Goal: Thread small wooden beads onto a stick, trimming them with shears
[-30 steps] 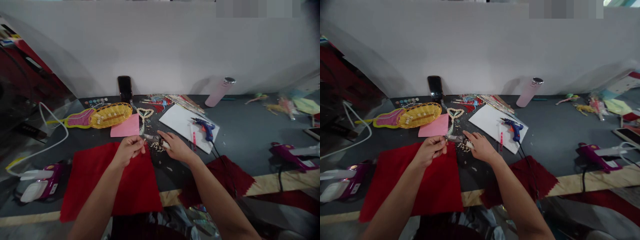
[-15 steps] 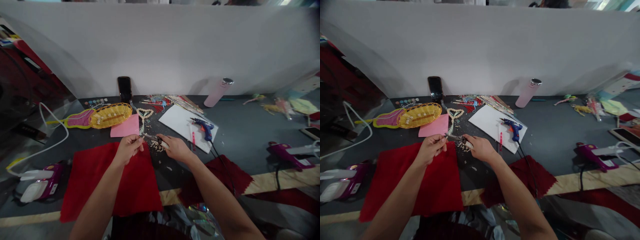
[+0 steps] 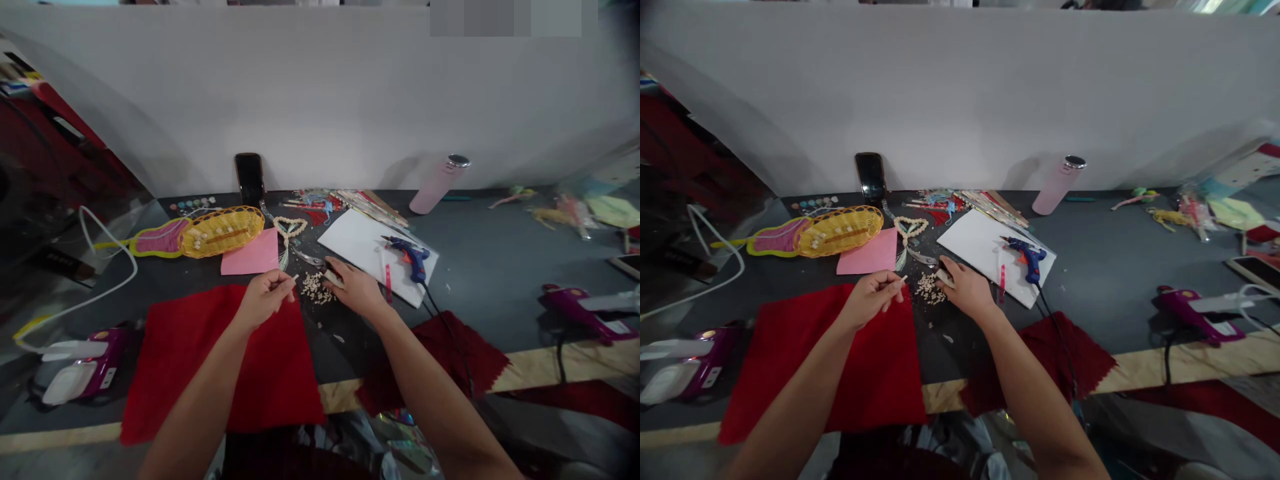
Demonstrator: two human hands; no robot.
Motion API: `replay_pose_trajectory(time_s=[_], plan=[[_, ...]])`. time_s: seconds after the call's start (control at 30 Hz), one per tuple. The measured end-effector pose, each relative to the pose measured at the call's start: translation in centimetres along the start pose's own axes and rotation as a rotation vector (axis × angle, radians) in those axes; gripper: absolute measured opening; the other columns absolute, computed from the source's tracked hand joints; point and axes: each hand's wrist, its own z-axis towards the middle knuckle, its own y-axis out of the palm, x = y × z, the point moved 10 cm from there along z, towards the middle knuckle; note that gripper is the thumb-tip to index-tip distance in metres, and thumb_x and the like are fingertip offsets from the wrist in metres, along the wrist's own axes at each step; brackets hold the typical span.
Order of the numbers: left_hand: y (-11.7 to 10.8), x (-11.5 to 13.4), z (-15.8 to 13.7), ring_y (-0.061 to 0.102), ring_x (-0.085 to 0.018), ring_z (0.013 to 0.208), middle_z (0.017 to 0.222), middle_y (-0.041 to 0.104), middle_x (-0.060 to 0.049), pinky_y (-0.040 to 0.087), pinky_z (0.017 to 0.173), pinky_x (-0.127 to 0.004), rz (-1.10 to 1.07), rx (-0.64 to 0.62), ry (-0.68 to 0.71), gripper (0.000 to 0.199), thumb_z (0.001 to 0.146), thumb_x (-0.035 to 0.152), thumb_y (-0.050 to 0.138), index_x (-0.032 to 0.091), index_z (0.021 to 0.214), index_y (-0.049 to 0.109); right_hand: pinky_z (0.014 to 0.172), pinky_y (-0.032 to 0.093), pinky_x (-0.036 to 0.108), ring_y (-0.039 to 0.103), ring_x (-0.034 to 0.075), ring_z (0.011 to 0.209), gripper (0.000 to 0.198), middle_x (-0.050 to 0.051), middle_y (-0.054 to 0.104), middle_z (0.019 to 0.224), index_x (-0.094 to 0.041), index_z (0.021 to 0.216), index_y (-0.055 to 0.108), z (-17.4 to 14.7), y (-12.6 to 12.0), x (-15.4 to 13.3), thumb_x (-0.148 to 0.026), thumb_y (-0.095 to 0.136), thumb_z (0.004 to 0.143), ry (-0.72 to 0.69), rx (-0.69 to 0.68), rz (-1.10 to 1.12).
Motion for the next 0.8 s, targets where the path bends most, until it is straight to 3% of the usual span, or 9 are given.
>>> replay_pose_trajectory(time_s=[0.2, 0.43, 0.63, 0.8], plan=[[0.7, -2.0, 0.7, 0.052, -0.008, 0.048, 0.07, 0.064, -0.002, 0.041, 0.05, -0.021, 0.185, -0.047, -0.028, 0.026, 0.079, 0.039, 0.051, 0.016, 0.086, 0.059, 0.085, 0.044, 0.032, 0.056, 0.023, 0.102, 0.06, 0.007, 0.056, 0.119, -0.026, 0.133, 0.036, 0.2, 0.1, 1.3, -0.045, 0.054, 0.08, 0.095, 0.055, 0.101], [0.4, -4.1, 1.8, 0.048, -0.007, 0.044, 0.067, 0.063, -0.002, 0.037, 0.046, -0.019, 0.174, -0.016, -0.071, 0.027, 0.079, 0.039, 0.049, 0.015, 0.086, 0.059, 0.085, 0.042, 0.032, 0.054, 0.021, 0.1, 0.061, 0.009, 0.053, 0.118, -0.023, 0.134, 0.033, 0.4, -0.7, 2.4, -0.037, 0.055, 0.079, 0.147, 0.106, 0.157], [0.2, -4.2, 1.9, 0.044, -0.005, 0.041, 0.067, 0.062, -0.003, 0.032, 0.04, -0.016, 0.075, -0.002, -0.129, 0.03, 0.077, 0.041, 0.051, 0.012, 0.086, 0.057, 0.082, 0.04, 0.033, 0.054, 0.025, 0.096, 0.058, 0.012, 0.055, 0.106, -0.02, 0.129, 0.038, 2.8, -1.5, 1.7, -0.038, 0.059, 0.078, 0.127, 0.023, -0.108], [1.1, -4.0, 1.6, 0.046, -0.006, 0.043, 0.069, 0.062, -0.004, 0.03, 0.037, -0.015, 0.058, -0.135, -0.167, 0.03, 0.076, 0.041, 0.052, 0.013, 0.084, 0.057, 0.081, 0.039, 0.031, 0.053, 0.024, 0.097, 0.052, 0.013, 0.056, 0.104, -0.019, 0.122, 0.043, 5.0, -0.9, 1.8, -0.046, 0.056, 0.08, 0.126, 0.001, -0.254]])
